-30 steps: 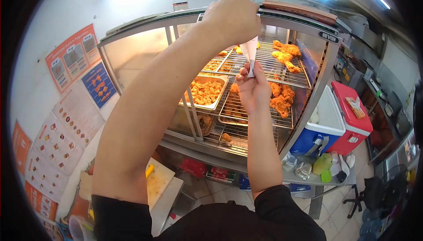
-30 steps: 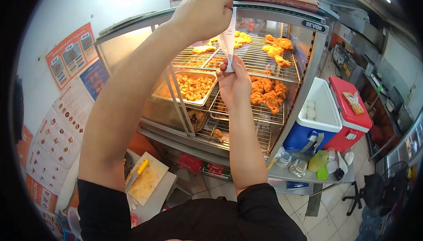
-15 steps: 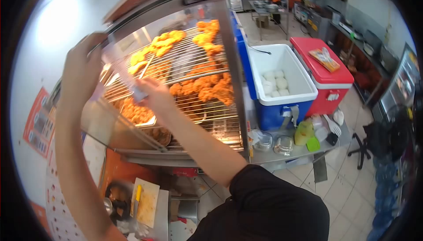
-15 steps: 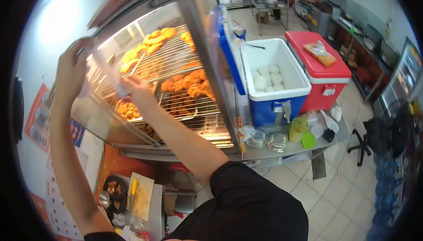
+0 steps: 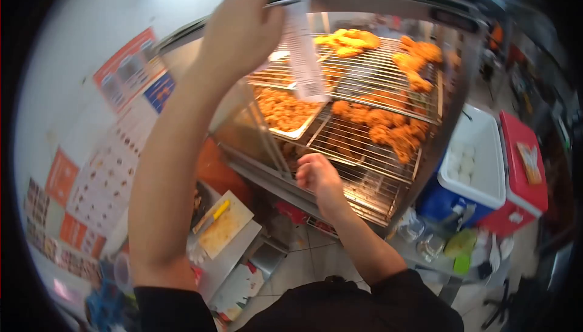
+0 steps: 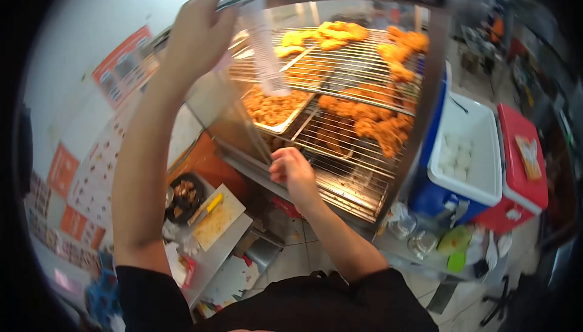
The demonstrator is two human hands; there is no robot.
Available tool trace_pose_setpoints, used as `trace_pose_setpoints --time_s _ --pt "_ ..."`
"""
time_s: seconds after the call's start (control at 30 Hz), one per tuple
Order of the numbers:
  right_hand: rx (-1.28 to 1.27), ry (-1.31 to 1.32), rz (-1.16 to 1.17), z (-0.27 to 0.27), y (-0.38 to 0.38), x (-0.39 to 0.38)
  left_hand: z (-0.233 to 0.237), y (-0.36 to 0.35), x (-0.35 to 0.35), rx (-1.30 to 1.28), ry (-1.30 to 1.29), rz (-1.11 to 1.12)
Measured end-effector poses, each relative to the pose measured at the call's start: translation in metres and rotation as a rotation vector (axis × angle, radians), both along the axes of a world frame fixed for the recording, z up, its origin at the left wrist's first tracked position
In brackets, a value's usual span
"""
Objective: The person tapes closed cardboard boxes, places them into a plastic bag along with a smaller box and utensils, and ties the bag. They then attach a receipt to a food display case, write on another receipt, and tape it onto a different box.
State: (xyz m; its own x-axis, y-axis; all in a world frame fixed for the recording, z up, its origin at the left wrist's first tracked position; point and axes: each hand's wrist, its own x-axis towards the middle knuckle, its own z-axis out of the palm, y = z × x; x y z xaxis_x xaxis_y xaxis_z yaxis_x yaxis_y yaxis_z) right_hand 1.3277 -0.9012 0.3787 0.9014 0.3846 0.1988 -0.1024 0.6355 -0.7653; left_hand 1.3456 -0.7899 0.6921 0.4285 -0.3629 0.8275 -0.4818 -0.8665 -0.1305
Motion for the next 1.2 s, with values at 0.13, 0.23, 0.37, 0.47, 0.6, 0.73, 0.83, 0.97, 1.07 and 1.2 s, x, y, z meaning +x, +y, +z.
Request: trace_pose_setpoints --time_s 0.13,0.23,0.37,0.47,0.6,0.73,0.83,0.97,1.07,1.2 --pt "0.002 -0.185 -0.180 0.003 0.007 -0.018 0.040 0.065 -0.073 -0.281 0.687 -0.284" --pt "-0.048 -0.574 -0.265 0.001 0.026 -0.046 -0.070 0.087 -0.116 -0.583 0.022 -0.290" --pt "-0.040 -0.667 0.243 -0.002 0.095 -0.119 -0.203 0.134 -0.236 -1.253 0.502 -0.379" --pt "-0.200 -0.397 1.034 -0.037 0.154 -0.176 -0.308 0.162 -0.334 -1.698 0.503 -0.166" --pt "-0.533 0.101 1.508 -0.118 0.213 -0.288 -0.412 0.171 -0.488 -1.878 0.267 0.263" --pt "-0.616 0.440 1.572 -0.159 0.273 -0.409 -0.423 0.150 -0.618 -2.125 0.056 0.423" --pt "-0.720 0.511 1.622 -0.167 0.315 -0.490 -0.415 0.140 -0.694 -1.905 0.180 0.697" --pt "-0.849 0.588 1.747 -0.174 0.357 -0.567 -0.424 0.149 -0.767 -1.548 0.335 0.998" --pt "-0.877 0.533 1.866 -0.178 0.387 -0.600 -0.442 0.166 -0.803 -1.633 0.282 1.145" --pt "-0.859 0.386 1.992 -0.193 0.433 -0.622 -0.483 0.219 -0.841 -1.954 -0.178 1.108"
